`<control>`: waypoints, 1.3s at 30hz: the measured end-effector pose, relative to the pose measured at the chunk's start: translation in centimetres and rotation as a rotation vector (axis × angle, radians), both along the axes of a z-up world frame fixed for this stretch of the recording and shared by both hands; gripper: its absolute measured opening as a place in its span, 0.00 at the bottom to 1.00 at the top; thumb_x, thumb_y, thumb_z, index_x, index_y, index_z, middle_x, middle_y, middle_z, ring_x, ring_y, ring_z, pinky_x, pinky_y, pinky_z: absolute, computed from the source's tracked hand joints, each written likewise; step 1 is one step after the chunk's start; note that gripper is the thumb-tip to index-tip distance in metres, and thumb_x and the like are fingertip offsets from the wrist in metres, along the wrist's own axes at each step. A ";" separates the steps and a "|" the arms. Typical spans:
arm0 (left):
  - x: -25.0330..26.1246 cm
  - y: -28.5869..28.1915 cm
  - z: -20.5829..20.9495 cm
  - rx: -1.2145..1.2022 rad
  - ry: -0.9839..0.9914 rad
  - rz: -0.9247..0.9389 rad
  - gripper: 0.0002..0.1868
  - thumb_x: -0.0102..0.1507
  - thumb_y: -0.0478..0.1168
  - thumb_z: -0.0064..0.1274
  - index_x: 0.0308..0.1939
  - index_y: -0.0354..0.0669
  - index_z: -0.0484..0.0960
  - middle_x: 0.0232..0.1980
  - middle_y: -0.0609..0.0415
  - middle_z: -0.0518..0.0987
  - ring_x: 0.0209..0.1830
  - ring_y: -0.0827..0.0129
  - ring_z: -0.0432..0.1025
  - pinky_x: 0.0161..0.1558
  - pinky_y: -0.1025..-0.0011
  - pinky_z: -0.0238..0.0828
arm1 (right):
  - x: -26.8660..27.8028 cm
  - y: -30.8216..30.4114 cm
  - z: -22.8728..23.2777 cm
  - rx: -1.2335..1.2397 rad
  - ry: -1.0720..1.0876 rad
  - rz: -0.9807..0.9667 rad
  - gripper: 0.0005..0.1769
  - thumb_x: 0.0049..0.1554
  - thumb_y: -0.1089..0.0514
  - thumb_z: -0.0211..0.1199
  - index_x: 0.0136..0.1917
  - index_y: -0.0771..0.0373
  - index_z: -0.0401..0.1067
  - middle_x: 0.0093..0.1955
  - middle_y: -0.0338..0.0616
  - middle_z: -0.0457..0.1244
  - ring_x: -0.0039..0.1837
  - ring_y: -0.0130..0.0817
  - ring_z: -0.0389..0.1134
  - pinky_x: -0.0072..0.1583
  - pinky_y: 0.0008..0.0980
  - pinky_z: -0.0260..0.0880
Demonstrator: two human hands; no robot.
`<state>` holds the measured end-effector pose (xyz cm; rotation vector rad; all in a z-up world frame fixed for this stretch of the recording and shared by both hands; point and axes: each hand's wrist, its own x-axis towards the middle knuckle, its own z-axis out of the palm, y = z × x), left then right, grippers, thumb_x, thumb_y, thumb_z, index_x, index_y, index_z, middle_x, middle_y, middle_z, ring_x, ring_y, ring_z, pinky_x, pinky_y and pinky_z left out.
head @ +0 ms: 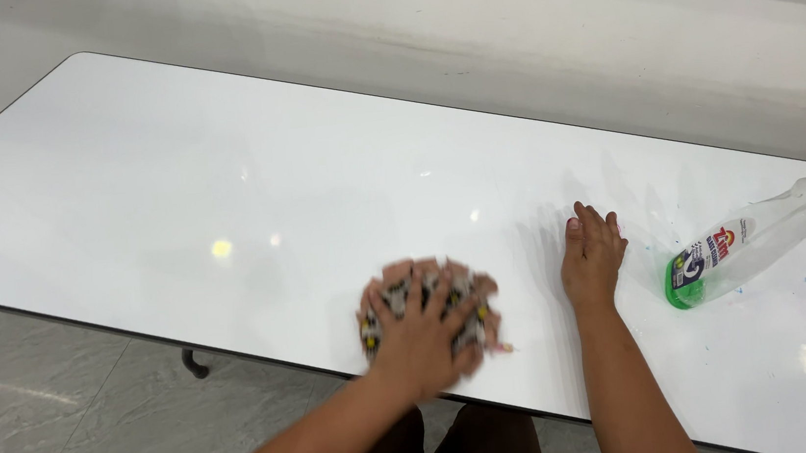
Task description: The person wipes a white table with a patterned cloth and a spray bottle of cleaner, spraying liquid onto the surface and moving the cloth in circular motions to scrub several spots.
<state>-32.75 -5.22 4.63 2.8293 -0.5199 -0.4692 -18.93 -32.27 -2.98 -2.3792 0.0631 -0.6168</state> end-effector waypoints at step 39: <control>-1.0 -4.4 -4.4 -0.214 -0.235 -0.500 0.38 0.67 0.65 0.34 0.81 0.65 0.53 0.85 0.43 0.45 0.82 0.31 0.34 0.63 0.12 0.21 | -0.7 0.6 2.5 0.435 -0.065 -0.067 0.34 0.69 0.38 0.35 0.75 0.59 0.64 0.79 0.49 0.55 0.85 0.45 0.40 0.78 0.42 0.43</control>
